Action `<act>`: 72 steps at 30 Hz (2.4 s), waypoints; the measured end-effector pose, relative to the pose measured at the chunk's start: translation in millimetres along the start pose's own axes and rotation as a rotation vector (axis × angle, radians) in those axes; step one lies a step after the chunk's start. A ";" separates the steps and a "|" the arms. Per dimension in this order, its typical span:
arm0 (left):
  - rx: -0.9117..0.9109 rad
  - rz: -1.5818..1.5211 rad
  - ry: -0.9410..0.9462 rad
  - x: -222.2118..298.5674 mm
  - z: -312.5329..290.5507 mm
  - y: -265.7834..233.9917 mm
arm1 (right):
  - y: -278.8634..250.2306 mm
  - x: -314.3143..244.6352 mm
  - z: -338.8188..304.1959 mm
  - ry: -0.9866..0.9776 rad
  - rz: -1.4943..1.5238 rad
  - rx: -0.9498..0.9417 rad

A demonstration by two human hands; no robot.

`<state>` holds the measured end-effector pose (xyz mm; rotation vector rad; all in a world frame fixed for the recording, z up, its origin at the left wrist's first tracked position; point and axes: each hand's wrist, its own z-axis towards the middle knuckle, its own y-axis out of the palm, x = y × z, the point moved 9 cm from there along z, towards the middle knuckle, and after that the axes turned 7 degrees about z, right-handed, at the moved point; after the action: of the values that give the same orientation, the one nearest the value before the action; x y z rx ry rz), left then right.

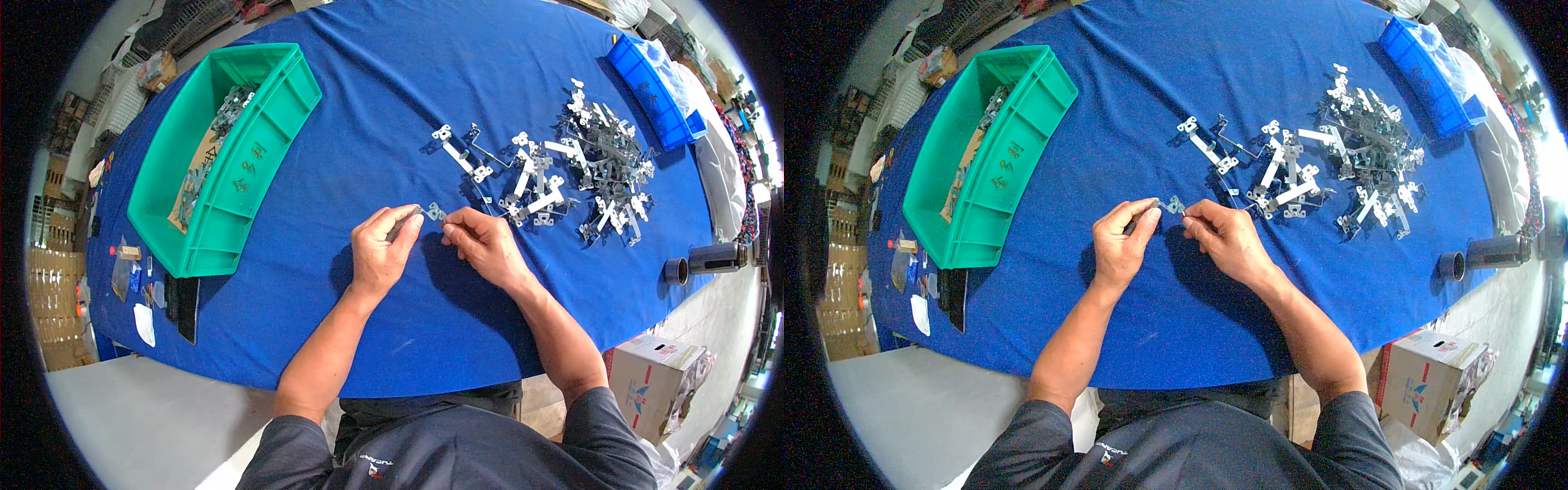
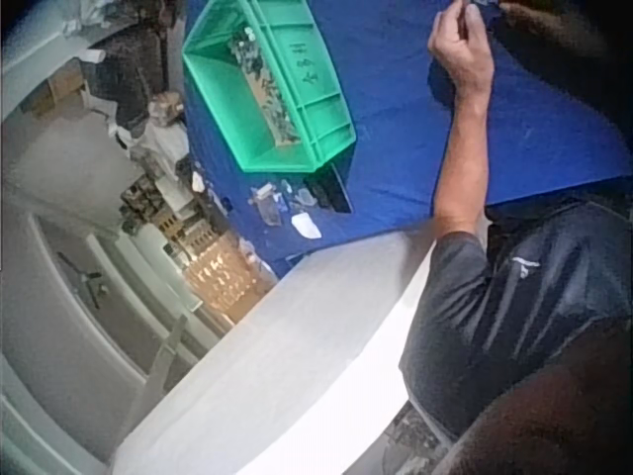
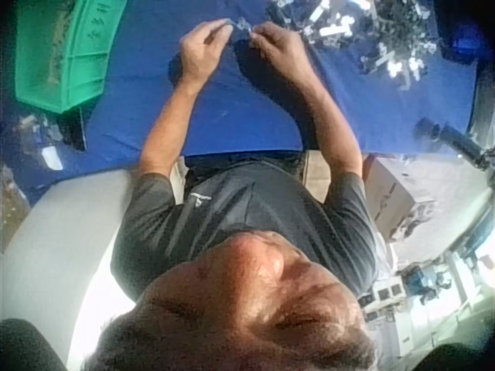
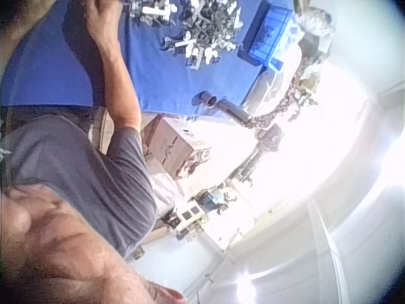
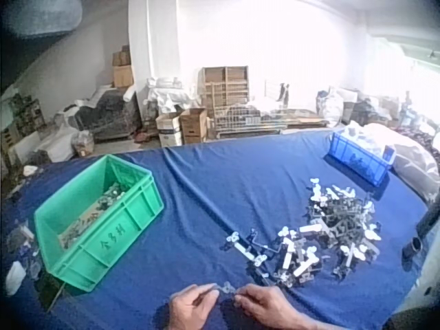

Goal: The person assembles small metal components and plastic parts by hand on a table.

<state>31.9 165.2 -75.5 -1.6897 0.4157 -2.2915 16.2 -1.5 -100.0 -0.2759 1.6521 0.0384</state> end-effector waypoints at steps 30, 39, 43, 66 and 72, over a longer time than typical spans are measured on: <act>0.015 0.011 -0.005 -3.0 0.8 -1.2 | -3.6 -2.0 0.9 0.011 -0.004 0.045; 0.020 -0.015 0.001 -5.3 -1.0 0.1 | -2.7 3.1 0.0 0.025 -0.024 0.016; 0.014 -0.008 0.000 -6.2 -1.1 0.3 | -2.4 3.0 -0.4 0.013 -0.018 0.022; -0.073 0.012 -0.064 -10.3 -3.1 8.7 | -5.4 1.9 -0.5 -0.016 0.102 0.116; -0.090 0.031 -0.011 -1.5 -3.2 11.4 | -2.6 2.0 1.7 -0.017 0.070 0.042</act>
<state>29.7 155.5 -82.0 -1.7233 0.5464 -2.2721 18.3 -4.0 -101.7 -0.1852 1.6433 0.0589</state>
